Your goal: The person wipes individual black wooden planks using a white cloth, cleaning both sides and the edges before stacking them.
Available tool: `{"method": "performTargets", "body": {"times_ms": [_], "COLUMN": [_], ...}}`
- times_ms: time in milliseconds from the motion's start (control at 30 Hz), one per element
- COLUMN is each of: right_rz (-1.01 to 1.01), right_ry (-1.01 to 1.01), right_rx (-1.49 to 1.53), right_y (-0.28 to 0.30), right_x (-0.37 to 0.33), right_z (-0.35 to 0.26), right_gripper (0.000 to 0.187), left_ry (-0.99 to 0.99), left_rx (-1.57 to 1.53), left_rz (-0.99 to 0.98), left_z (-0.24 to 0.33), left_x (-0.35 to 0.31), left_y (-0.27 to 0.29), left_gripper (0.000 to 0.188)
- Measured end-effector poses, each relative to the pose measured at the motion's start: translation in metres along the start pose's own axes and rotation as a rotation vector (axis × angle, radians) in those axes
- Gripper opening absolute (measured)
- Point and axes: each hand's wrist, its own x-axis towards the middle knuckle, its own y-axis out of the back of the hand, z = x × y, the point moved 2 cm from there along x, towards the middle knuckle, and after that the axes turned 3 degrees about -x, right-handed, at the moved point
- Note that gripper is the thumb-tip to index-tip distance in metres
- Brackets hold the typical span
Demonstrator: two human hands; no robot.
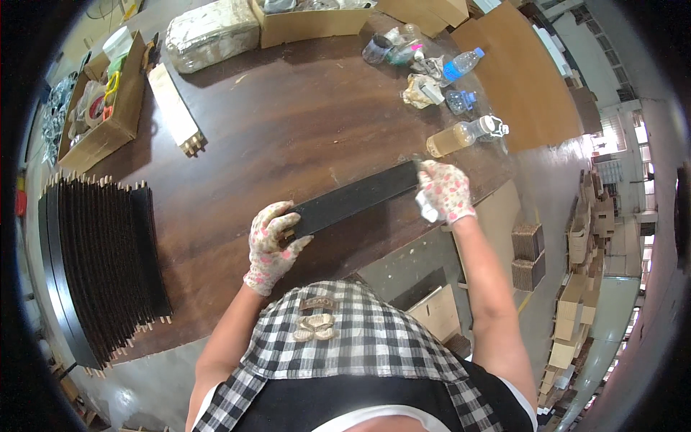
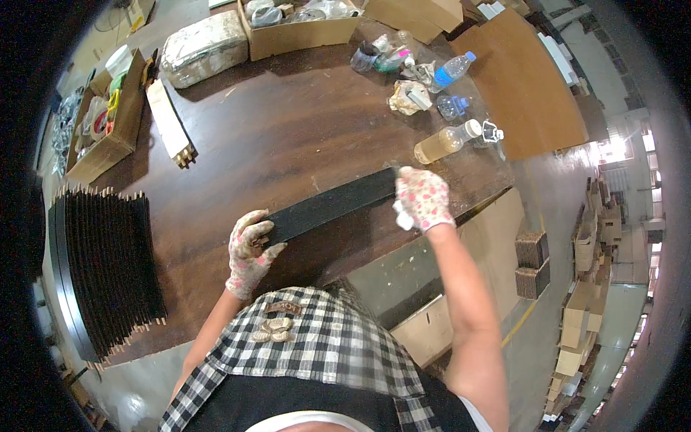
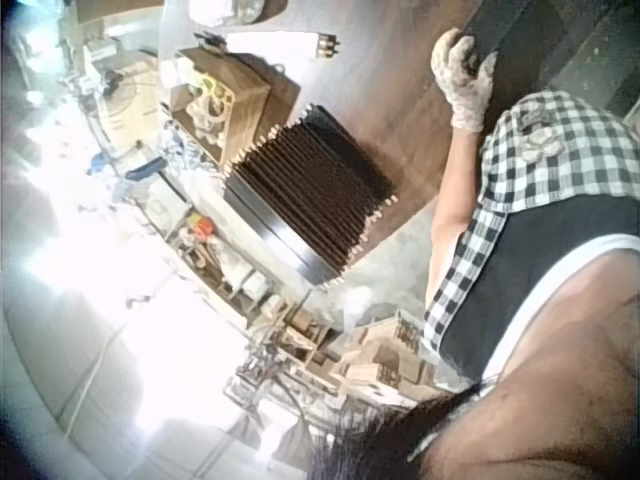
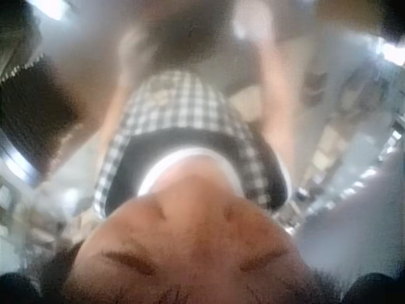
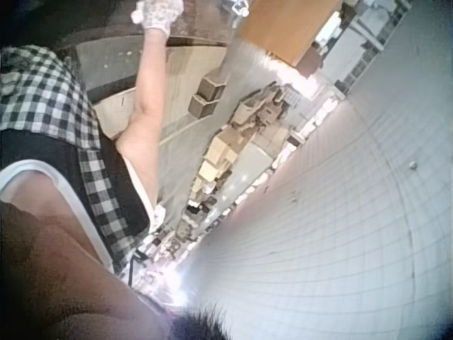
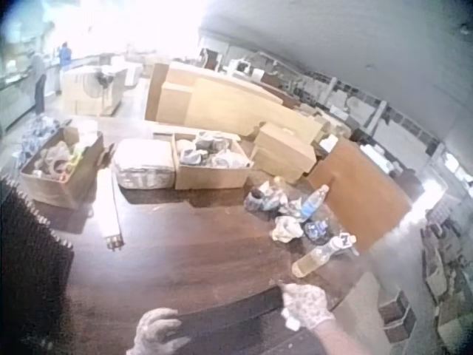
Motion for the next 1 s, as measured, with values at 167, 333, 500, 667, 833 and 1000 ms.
{"method": "performTargets", "body": {"times_ms": [167, 333, 500, 667, 833, 1000], "right_rz": [-0.037, -0.077, -0.078, -0.136, -0.067, -0.009], "right_ry": [0.208, -0.018, 0.343, 0.472, -0.069, 0.494], "right_rx": [0.009, 0.103, 0.254, 0.313, 0.310, 0.254], "right_y": [-0.017, 0.004, 0.018, -0.001, -0.002, 0.008], "right_x": [-0.014, 0.004, -0.019, -0.027, -0.002, -0.024], "right_z": [-0.039, 0.018, -0.112, -0.133, -0.020, -0.163], "right_gripper": [0.025, 0.021, 0.011, 0.011, 0.020, 0.013], "left_ry": [0.083, -0.001, 0.183, 0.175, 0.142, 0.329], "left_rx": [-0.054, 0.023, -0.221, -0.234, -0.164, -0.413], "left_rz": [-0.027, -0.006, -0.008, 0.015, 0.001, 0.120], "left_z": [0.002, 0.001, -0.005, -0.010, -0.006, -0.007], "left_x": [-0.006, -0.001, -0.012, -0.012, -0.005, -0.017], "left_y": [0.002, -0.002, -0.003, -0.007, -0.004, -0.012], "left_gripper": [0.042, 0.042, 0.050, 0.049, 0.053, 0.064]}}
